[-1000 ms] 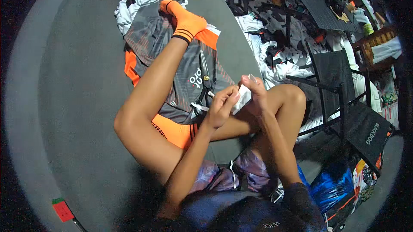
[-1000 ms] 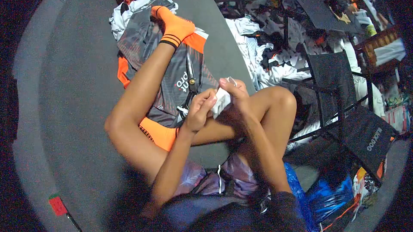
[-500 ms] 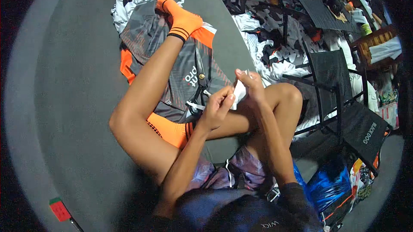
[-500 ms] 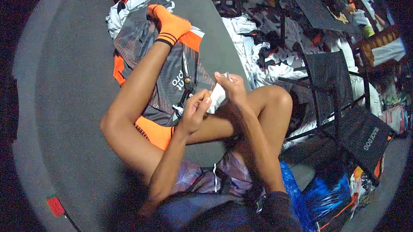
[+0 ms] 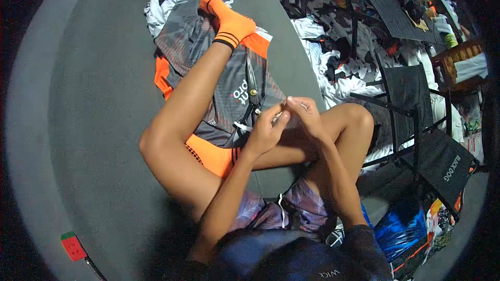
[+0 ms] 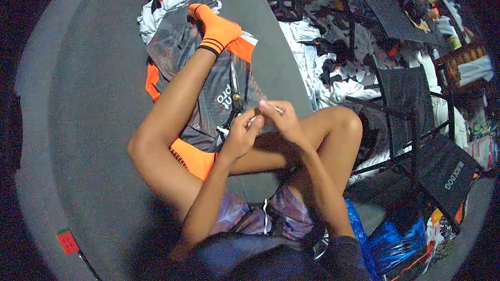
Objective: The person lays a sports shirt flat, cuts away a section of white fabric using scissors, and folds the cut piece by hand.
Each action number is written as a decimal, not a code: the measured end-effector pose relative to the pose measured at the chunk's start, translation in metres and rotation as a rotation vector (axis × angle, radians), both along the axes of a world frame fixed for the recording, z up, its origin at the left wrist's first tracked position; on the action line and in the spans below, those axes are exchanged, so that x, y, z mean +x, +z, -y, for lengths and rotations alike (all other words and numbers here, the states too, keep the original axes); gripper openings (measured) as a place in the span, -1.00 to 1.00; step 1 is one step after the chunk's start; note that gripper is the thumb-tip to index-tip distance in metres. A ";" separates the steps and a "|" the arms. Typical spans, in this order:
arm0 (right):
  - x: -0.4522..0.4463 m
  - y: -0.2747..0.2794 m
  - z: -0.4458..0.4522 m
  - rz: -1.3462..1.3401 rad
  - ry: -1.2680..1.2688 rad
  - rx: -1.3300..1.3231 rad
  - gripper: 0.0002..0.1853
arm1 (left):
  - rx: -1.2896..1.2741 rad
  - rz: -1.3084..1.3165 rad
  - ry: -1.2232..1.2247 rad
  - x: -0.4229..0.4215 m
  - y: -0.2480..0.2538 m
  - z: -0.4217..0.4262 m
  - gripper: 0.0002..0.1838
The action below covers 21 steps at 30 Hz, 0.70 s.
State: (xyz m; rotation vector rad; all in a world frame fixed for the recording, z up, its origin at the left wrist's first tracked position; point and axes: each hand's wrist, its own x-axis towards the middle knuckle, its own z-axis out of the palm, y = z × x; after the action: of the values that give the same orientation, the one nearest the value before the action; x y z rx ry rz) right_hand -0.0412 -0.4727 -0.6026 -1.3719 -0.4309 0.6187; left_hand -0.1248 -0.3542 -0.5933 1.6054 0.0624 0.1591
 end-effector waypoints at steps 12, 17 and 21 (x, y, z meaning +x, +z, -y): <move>-0.014 0.070 0.008 -0.502 -0.067 -0.082 -0.69 | -0.286 -0.081 -0.204 -0.008 0.012 -0.012 -0.70; -0.042 0.107 0.031 -0.702 -0.055 0.142 -0.74 | -0.411 -0.071 -0.238 -0.021 0.080 -0.003 -0.66; -0.053 0.115 0.041 -0.844 -0.218 0.345 -0.69 | -0.724 -0.104 -0.245 -0.034 0.091 0.018 -0.67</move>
State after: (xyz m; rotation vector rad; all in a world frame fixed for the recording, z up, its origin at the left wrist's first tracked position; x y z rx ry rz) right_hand -0.0939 -0.5137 -0.4872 -0.7194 0.2827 0.8304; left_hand -0.1588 -0.3726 -0.5024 0.8855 0.0007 -0.1297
